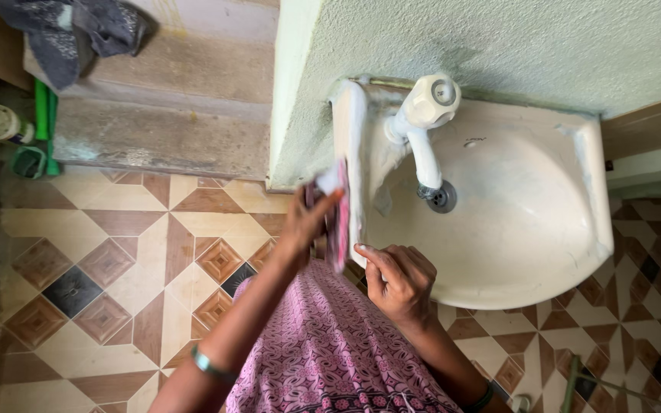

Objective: The person scrubs a white wall-mounted sink using a pink and gray sponge. They wipe the basin, faucet, and drain area repeatedly, moving the sponge across different surfaces of the sink.

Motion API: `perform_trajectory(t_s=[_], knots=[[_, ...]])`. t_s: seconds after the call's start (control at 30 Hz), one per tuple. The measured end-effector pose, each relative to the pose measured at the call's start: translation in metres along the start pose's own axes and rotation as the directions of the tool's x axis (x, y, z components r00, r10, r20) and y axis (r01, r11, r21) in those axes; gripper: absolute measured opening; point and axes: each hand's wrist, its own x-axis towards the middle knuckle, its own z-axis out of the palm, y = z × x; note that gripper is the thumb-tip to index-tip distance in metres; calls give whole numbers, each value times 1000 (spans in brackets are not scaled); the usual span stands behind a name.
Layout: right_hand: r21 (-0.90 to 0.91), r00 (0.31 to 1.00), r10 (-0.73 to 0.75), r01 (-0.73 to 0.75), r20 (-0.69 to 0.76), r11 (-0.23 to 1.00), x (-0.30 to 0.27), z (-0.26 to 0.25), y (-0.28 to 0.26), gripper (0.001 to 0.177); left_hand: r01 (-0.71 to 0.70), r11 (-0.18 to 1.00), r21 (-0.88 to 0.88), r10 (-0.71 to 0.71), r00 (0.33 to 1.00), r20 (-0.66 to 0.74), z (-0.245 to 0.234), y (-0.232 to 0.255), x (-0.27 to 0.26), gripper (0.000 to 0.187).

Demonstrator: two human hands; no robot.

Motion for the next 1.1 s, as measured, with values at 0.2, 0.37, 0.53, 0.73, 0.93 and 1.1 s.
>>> perform_trajectory(t_s=[0.2, 0.37, 0.53, 0.73, 0.93, 1.1], knots=[[73, 997, -26, 31, -76, 997, -8, 6, 7, 20, -395, 850, 347, 393, 916, 78, 18, 2, -37, 82], [149, 986, -68, 91, -149, 985, -14, 2, 10, 15, -372, 928, 13, 372, 928, -33, 17, 9, 49, 62], [195, 966, -202, 233, -163, 953, -16, -6, 12, 13, -165, 984, 71, 173, 977, -121, 1, -29, 37, 69], [413, 929, -272, 358, -253, 838, -35, 2, 24, 9, -64, 989, -135, 40, 985, -170, 5, -74, -17, 81], [785, 972, -14, -183, 237, 592, -123, 31, 15, 25, -194, 921, -337, 139, 973, -182, 10, -111, -25, 81], [672, 709, 20, -676, 704, 302, -149, 64, 18, 54, -193, 978, -82, 168, 956, -239, 7, -126, -40, 79]])
